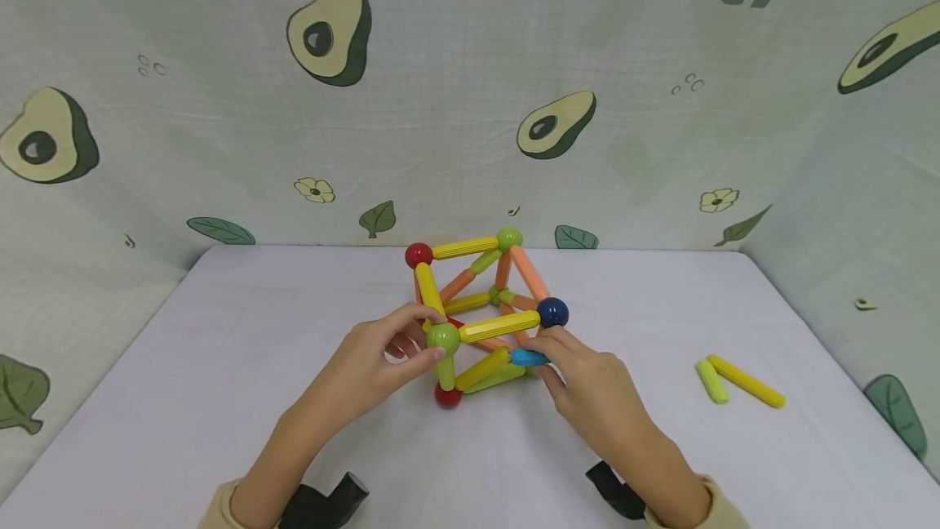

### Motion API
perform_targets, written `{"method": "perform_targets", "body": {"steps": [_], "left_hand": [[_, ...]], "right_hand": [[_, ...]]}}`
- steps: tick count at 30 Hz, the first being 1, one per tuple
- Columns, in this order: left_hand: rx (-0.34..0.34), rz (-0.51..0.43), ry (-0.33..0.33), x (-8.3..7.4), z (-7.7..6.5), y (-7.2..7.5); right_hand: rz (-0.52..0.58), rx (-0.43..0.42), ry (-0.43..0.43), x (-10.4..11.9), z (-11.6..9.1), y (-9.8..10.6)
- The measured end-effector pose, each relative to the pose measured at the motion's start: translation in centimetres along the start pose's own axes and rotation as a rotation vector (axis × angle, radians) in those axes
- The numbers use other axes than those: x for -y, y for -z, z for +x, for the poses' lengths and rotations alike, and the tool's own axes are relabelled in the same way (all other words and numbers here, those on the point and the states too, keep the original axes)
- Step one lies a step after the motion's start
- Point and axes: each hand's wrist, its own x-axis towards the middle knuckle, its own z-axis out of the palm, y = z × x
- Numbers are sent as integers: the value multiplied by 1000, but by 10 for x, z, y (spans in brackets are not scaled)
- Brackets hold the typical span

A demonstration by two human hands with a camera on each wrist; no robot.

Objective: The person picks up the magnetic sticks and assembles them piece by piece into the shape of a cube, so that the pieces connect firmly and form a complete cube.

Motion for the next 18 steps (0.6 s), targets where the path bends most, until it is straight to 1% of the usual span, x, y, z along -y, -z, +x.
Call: {"method": "perform_targets", "body": {"steps": [6,9,11,14,18], "left_hand": [[-6,1,-4,1,0,0],[-6,-2,-12,1,0,0],[-5,-4,-18,3,0,-1],[-2,-7,-16,3,0,-1],[2,-11,-8,2,0,-1]], "right_hand": [[-86,-135,151,0,0,-9],[-101,-165,180,0,0,-12],[-90,-165,180,0,0,-13],[-58,-141,168,0,0,-12],[36,-73,105,2,-1,-8]]}}
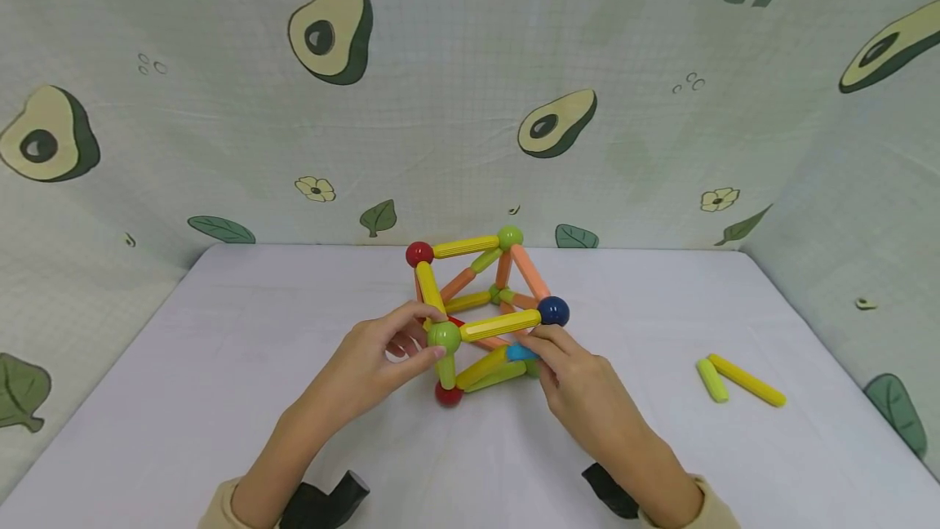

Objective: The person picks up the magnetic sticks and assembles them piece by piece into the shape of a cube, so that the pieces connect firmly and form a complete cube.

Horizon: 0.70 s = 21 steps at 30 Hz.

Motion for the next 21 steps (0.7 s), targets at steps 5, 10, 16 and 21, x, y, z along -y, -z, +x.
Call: {"method": "perform_targets", "body": {"steps": [5,10,16,21], "left_hand": [[1,-2,4,0,0,0],[3,-3,9,-1,0,0],[5,-6,4,0,0,0],[8,8,7,0,0,0]], "right_hand": [[183,59,-122,3,1,9],[243,5,-137,3,2,12],[286,-130,-69,-2,3,14],[311,-193,-113,-10,4,23]]}}
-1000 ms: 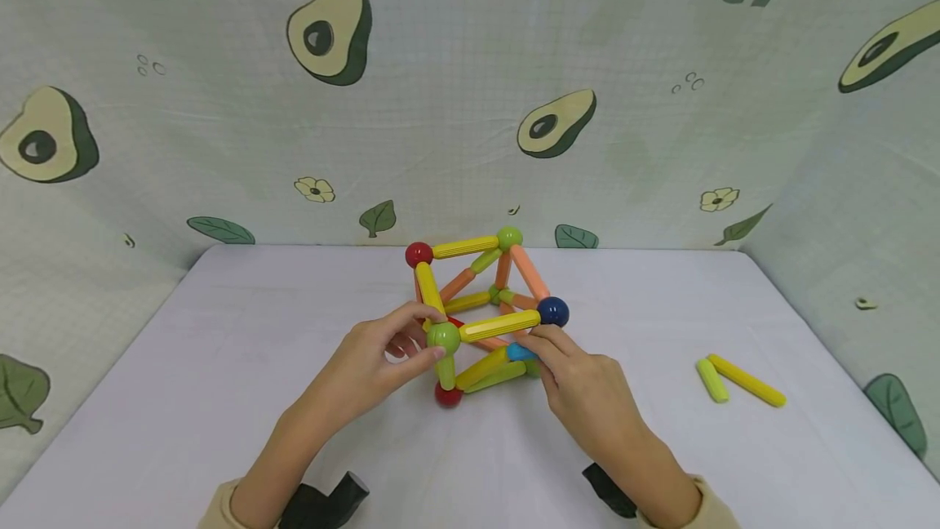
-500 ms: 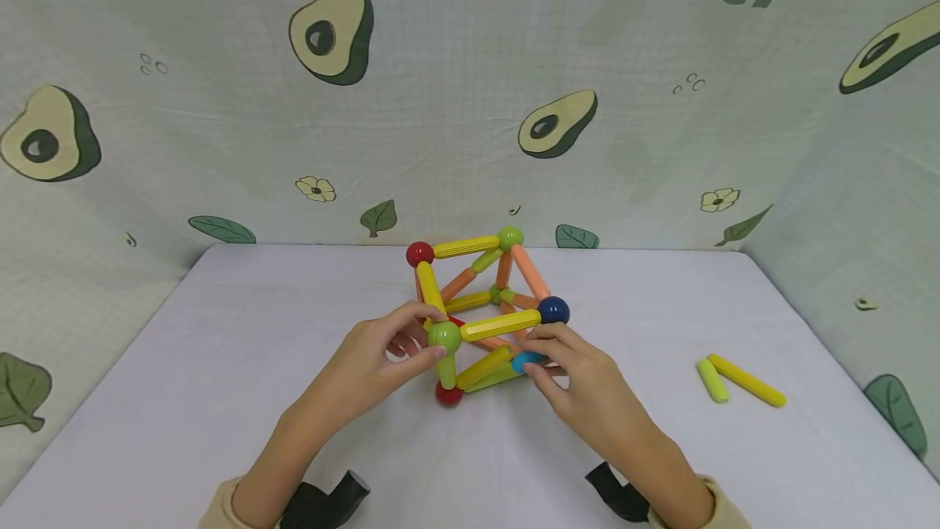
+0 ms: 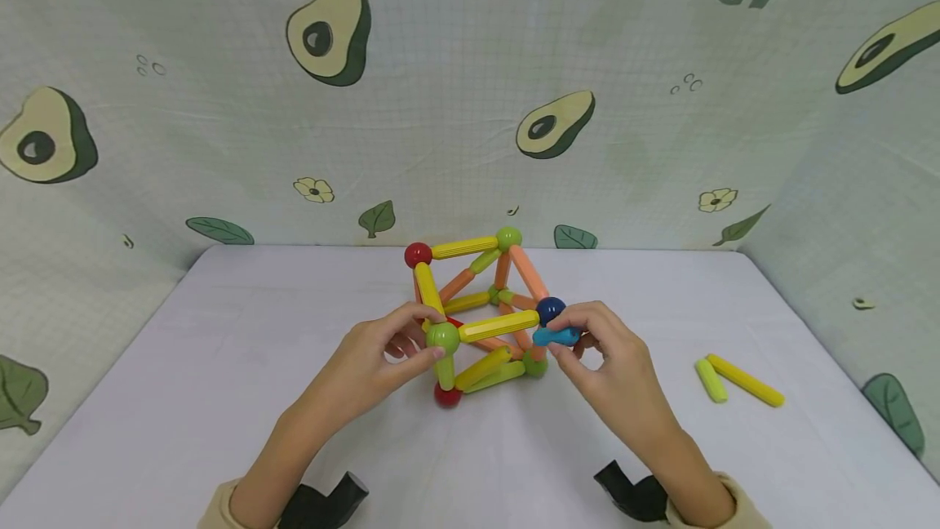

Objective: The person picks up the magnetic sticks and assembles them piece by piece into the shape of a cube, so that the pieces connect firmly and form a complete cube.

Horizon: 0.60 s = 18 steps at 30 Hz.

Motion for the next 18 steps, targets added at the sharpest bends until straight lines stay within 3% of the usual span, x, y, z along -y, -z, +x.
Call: {"method": "perform_targets", "body": {"steps": [4,10,18], "left_hand": [[5,-1,2,2,0,0],[6,-5,1,2,0,0],[3,-5,-9,1,0,0]], "right_hand": [[61,-48,-57,0,3,9],[122,-140,-51,0,7,14],[239,-70,-254,-5,8,13]]}}
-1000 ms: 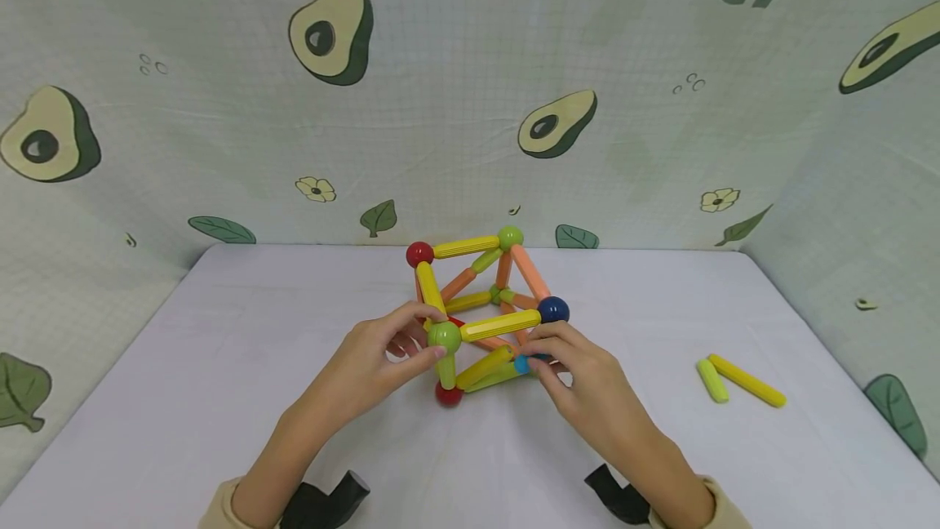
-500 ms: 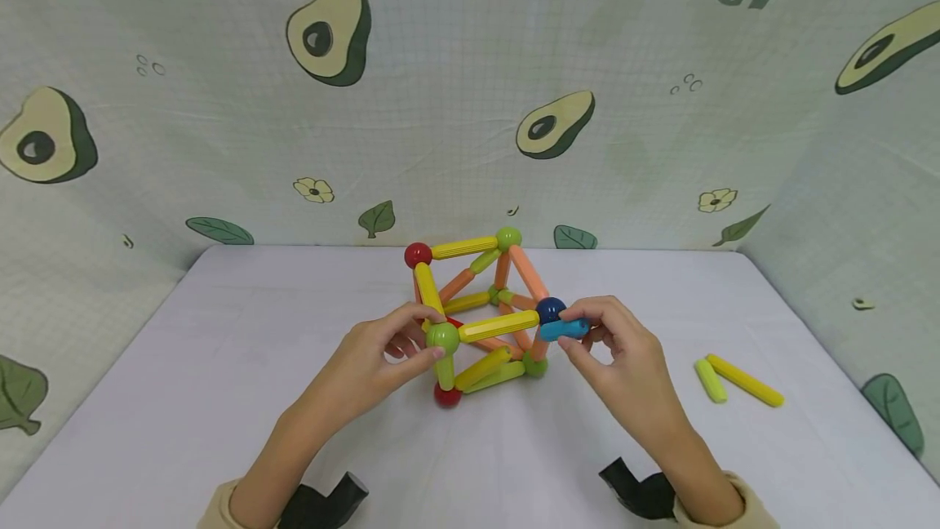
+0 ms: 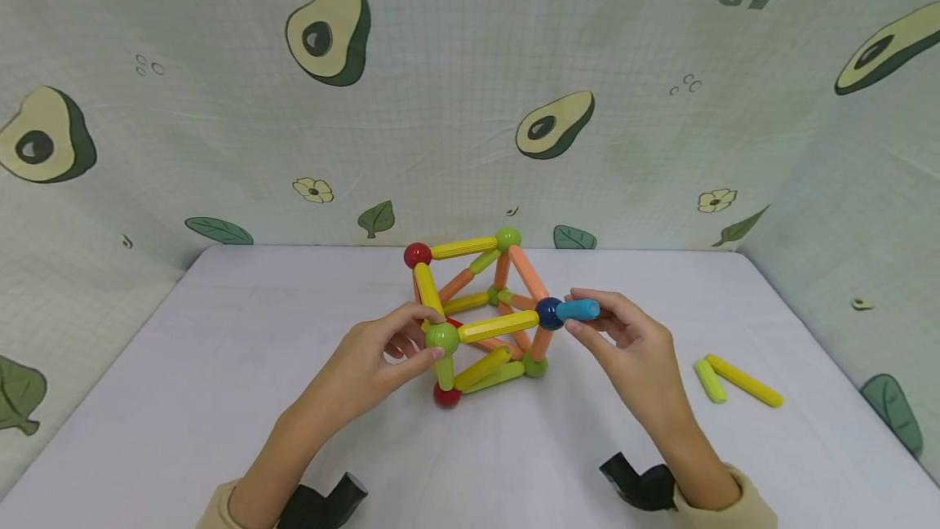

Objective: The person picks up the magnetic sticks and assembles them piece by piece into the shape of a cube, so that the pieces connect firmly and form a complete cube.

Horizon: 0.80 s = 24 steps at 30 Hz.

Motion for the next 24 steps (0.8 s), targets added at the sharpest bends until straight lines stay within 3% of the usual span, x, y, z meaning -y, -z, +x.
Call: {"method": "perform_targets", "body": {"steps": [9,13,17,20,24], "left_hand": [[-5,9,5,-2,0,2],[-7,12,0,-2,0,2],[-11,14,1,-2,0,2],[-13,13,4,-2,0,1],[-12,9,-2,-1,0,0]], "right_hand": [[58,41,-185,-3,2,2],[105,172,-219,0,1,2],[65,300,-301,1,-3,-8],[14,294,-372,1,-7,-20],[-2,210,-398,-2,-12,-34]]}}
